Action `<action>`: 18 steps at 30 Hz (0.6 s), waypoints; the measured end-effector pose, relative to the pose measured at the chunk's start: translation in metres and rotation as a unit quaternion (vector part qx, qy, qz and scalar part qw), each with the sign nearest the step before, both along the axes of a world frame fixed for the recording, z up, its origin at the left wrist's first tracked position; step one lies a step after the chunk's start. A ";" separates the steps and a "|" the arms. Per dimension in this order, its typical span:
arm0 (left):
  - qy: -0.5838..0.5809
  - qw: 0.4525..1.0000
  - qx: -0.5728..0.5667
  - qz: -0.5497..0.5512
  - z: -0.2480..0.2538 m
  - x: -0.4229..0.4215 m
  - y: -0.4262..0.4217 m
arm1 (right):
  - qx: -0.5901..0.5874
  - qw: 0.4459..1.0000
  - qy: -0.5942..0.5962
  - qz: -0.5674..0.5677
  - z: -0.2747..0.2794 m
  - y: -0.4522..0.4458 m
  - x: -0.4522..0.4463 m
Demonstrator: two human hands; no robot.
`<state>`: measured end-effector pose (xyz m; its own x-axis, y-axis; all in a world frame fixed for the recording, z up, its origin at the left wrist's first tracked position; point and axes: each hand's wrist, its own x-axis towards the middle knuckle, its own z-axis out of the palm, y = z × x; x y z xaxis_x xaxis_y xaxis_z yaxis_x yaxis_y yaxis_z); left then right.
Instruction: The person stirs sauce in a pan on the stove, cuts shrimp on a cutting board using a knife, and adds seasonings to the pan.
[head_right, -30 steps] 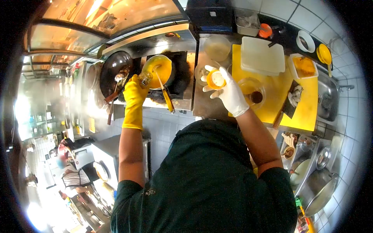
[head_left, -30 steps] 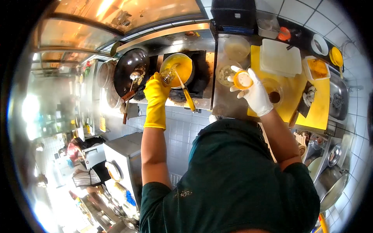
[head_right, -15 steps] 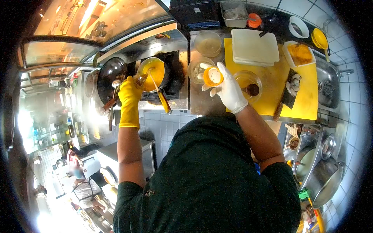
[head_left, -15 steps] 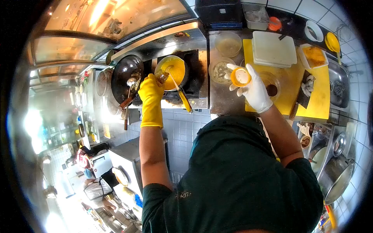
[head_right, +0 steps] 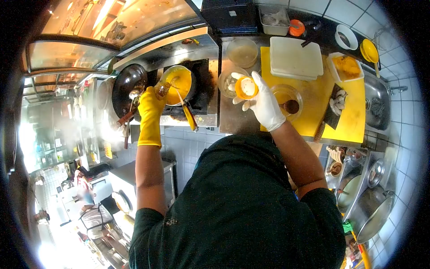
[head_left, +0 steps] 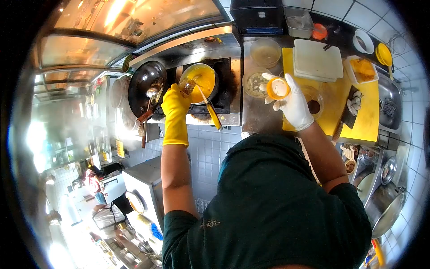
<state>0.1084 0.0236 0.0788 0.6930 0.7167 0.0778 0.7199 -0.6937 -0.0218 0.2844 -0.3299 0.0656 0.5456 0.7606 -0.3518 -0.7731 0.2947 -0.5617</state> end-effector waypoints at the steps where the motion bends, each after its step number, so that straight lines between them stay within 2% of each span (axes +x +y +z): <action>1: -0.008 1.000 -0.004 0.003 0.000 -0.001 -0.002 | 0.010 1.000 0.000 0.004 0.000 0.000 0.000; 7: -0.034 0.999 -0.026 0.005 -0.015 -0.008 -0.002 | -0.009 1.000 -0.017 -0.007 0.002 0.006 -0.002; 12: -0.034 0.999 -0.025 -0.013 -0.007 -0.008 -0.008 | -0.009 1.000 -0.025 0.009 0.008 0.007 -0.005; 18: 0.019 1.000 -0.005 -0.008 -0.002 -0.003 -0.008 | -0.022 1.000 -0.019 0.002 0.005 0.007 -0.008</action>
